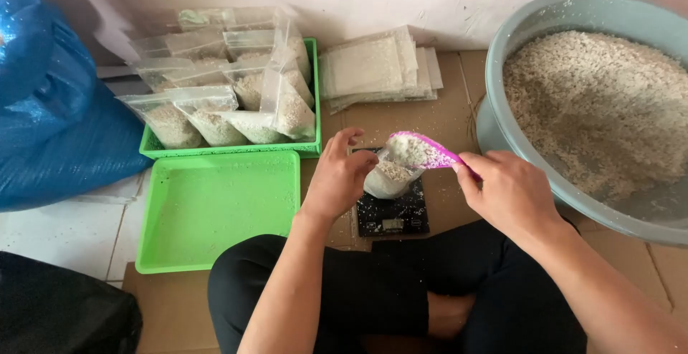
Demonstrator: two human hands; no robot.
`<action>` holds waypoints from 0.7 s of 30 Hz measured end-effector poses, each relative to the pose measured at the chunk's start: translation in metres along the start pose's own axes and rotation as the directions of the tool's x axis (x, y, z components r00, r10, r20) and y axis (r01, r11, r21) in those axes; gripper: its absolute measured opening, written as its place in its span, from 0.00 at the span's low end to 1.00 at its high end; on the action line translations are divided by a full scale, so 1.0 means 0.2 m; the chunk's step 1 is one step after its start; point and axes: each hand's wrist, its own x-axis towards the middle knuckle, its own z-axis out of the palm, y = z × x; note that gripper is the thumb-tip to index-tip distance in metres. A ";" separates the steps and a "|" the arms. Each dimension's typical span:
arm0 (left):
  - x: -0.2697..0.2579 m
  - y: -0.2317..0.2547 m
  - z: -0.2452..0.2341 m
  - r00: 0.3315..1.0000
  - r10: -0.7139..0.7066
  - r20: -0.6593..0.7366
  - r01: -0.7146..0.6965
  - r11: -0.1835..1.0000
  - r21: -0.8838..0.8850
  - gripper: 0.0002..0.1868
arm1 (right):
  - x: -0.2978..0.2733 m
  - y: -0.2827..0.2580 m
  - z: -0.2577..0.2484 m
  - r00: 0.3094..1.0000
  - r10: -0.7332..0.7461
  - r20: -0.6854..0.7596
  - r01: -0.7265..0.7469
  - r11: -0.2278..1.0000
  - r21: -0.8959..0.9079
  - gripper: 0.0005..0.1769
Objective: Scooping grain from a large basin into small plastic bags, weighing them on a digital scale, and sealing the bags.
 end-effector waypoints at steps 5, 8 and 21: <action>0.01 0.01 0.01 1.000 0.000 -0.016 0.000 1.000 0.006 0.03 | -0.02 -0.03 0.14 0.928 -0.333 -0.167 0.292 0.929 -0.228 0.07; 0.00 0.00 0.03 0.999 0.011 -0.029 -0.011 1.000 0.013 0.02 | -0.01 -0.06 0.17 0.910 -0.382 -0.162 0.324 0.897 -0.300 0.09; 0.02 0.03 -0.01 0.998 0.031 0.047 -0.029 0.999 -0.044 0.09 | 0.06 -0.06 -0.19 0.954 -0.299 -0.004 0.288 0.923 -0.253 0.09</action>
